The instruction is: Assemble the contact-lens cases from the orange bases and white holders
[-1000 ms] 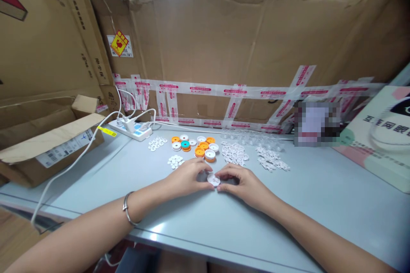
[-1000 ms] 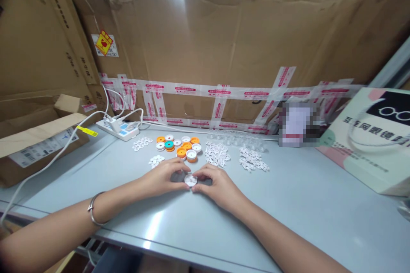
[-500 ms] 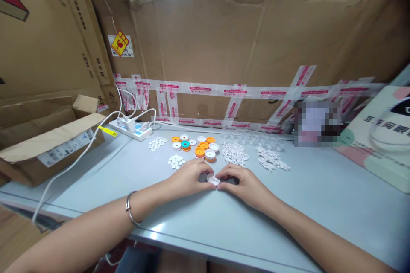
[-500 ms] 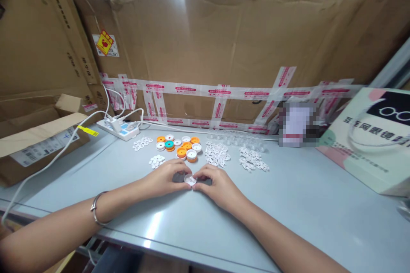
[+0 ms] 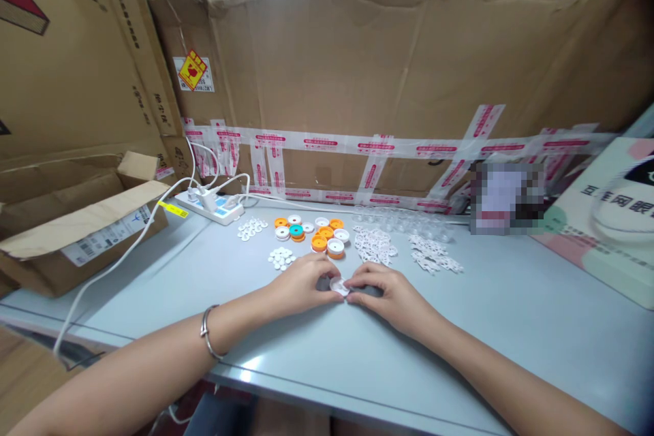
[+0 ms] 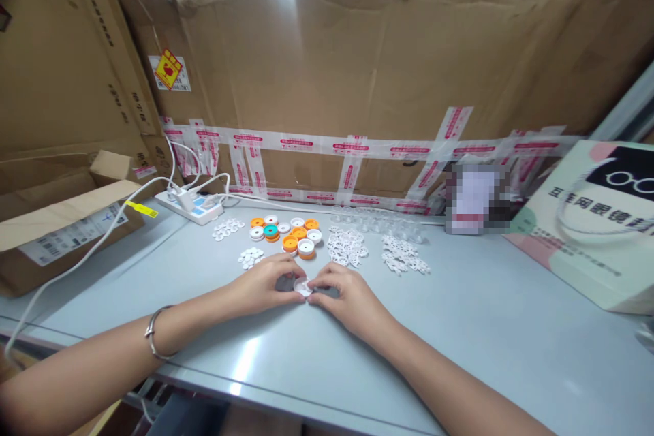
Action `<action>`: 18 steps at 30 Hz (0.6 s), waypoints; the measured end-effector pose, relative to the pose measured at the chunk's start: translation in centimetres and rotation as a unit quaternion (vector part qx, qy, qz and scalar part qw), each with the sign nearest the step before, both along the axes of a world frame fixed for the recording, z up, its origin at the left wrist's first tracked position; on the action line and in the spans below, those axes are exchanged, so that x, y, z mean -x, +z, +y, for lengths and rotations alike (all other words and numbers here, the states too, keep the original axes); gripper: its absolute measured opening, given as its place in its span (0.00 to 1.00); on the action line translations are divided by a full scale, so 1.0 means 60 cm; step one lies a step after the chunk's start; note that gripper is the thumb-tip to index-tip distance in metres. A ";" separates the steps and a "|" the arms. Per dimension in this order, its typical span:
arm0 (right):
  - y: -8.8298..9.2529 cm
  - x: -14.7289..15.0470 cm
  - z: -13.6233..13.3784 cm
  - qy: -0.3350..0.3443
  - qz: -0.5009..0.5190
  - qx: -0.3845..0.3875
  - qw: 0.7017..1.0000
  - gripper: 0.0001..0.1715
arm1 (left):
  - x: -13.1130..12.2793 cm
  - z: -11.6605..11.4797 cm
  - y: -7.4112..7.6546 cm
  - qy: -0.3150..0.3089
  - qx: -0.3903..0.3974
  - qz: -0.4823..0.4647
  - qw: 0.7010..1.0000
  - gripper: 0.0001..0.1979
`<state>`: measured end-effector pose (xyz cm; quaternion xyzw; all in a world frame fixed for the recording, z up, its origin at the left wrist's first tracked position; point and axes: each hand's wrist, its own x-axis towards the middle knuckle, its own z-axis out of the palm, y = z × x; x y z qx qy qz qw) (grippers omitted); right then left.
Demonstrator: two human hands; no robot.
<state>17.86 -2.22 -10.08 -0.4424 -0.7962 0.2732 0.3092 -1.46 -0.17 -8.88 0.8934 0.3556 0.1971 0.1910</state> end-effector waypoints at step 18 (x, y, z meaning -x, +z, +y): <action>-0.004 0.006 -0.004 0.010 -0.045 -0.045 0.998 0.06 | -0.002 0.005 -0.003 0.004 0.017 -0.009 1.000 0.13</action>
